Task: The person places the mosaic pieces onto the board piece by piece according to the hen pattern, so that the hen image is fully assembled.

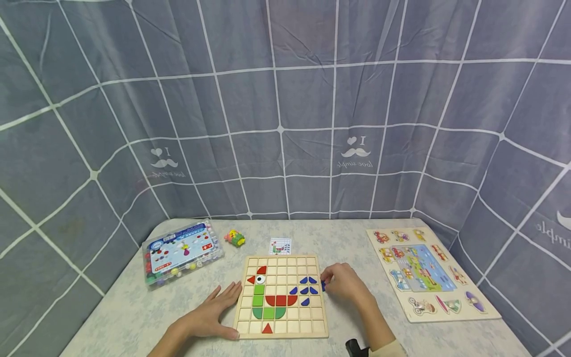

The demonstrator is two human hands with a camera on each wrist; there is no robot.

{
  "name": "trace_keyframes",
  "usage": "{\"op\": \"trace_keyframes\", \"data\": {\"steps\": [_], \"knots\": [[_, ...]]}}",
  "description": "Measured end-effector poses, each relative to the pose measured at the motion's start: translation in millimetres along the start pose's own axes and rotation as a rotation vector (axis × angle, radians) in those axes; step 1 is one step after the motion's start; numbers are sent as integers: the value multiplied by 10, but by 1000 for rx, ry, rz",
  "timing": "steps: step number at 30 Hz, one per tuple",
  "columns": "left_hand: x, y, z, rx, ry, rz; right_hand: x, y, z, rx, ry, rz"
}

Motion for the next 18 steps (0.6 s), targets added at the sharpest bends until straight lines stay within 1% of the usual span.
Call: {"op": "trace_keyframes", "data": {"steps": [6,10,14,18], "knots": [[5,7,6,-1,4,0,-86,18,-8,51,-67,-27],[1,2,5,2,1,1,-98,34,-10,54,-93,-39],[-2,-1,3,0,3,-1,-86,41,-7,45,-87,-11],[5,7,3,-3,7,-5,-71,52,1,28,-58,54]]}}
Point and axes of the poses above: each hand's wrist, its own z-axis away from the middle knuckle, its own y-axis out of the palm, x = y × z, the point moved 3 cm from there along -z, towards the middle knuckle, and after that the axes turned 14 degrees about -x, right-handed, at the moved point
